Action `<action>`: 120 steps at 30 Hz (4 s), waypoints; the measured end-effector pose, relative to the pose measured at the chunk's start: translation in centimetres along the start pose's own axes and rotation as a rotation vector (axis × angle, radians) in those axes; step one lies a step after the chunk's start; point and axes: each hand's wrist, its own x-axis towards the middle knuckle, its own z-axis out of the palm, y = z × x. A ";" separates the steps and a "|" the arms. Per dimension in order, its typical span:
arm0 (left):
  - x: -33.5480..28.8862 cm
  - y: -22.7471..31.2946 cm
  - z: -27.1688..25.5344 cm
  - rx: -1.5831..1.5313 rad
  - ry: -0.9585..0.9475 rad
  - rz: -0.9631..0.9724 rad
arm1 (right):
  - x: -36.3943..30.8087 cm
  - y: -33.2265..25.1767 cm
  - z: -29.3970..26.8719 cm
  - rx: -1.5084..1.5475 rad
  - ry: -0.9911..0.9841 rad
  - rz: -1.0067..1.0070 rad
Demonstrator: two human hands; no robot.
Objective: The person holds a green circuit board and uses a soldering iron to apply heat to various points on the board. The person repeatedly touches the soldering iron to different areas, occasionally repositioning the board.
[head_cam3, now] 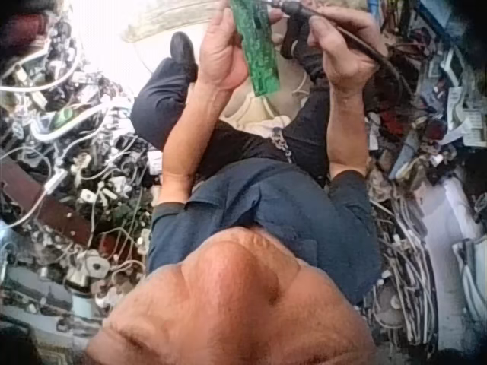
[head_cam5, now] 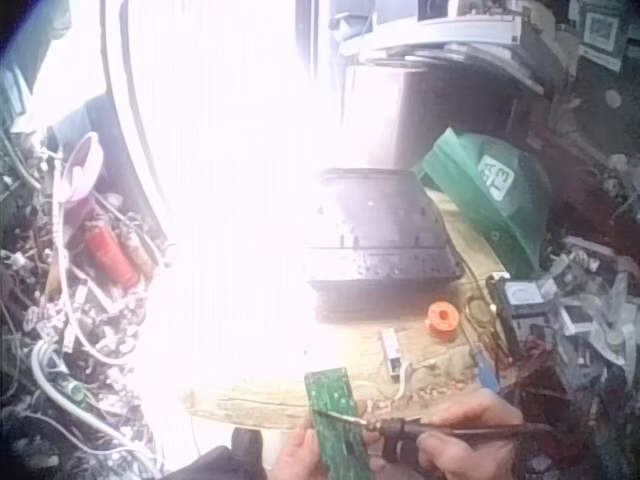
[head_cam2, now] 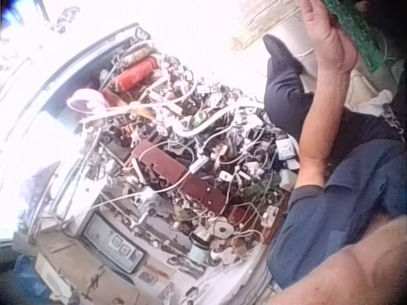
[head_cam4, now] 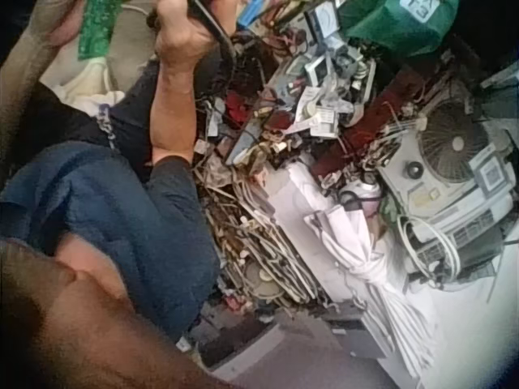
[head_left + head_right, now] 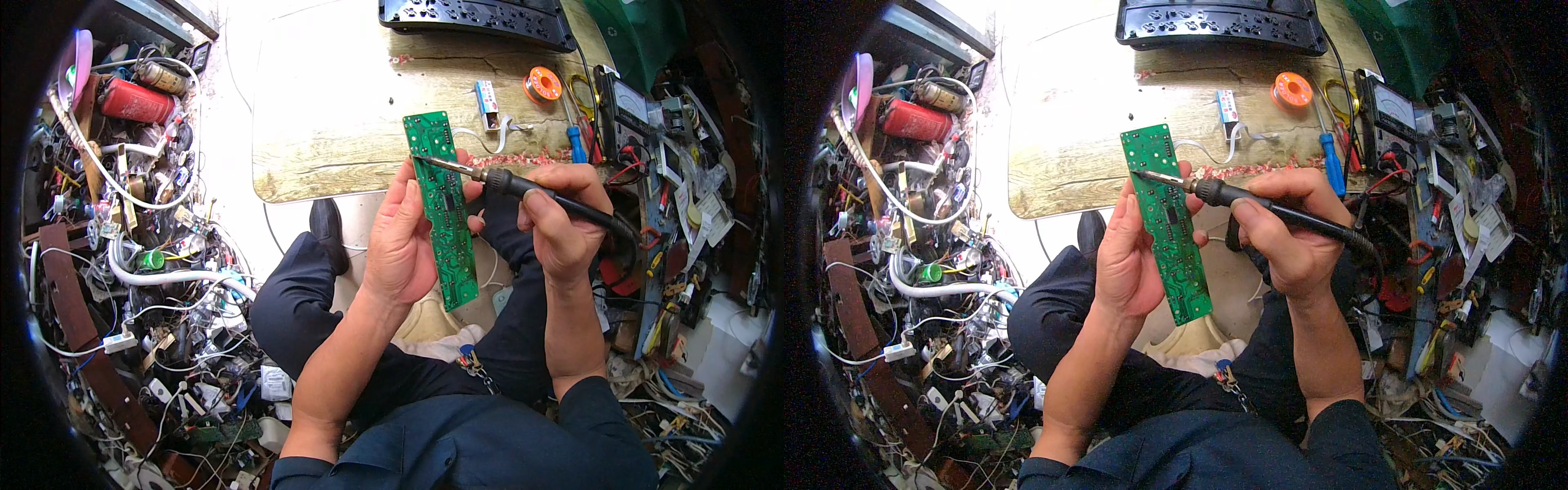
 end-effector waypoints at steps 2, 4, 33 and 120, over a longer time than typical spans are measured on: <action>0.0 0.0 0.0 -0.016 0.000 0.000 | 0.1 0.0 0.1 0.010 -0.002 -0.001; 0.0 -0.1 -0.2 0.000 -0.010 0.021 | 0.1 -0.2 0.2 0.009 -0.001 0.009; 0.4 0.3 0.2 0.007 0.051 -0.033 | -0.1 0.1 0.2 -0.093 0.002 -0.004; 3.6 0.7 -1.8 -0.013 0.239 -0.259 | 1.1 0.3 -0.4 -0.411 -0.181 -0.410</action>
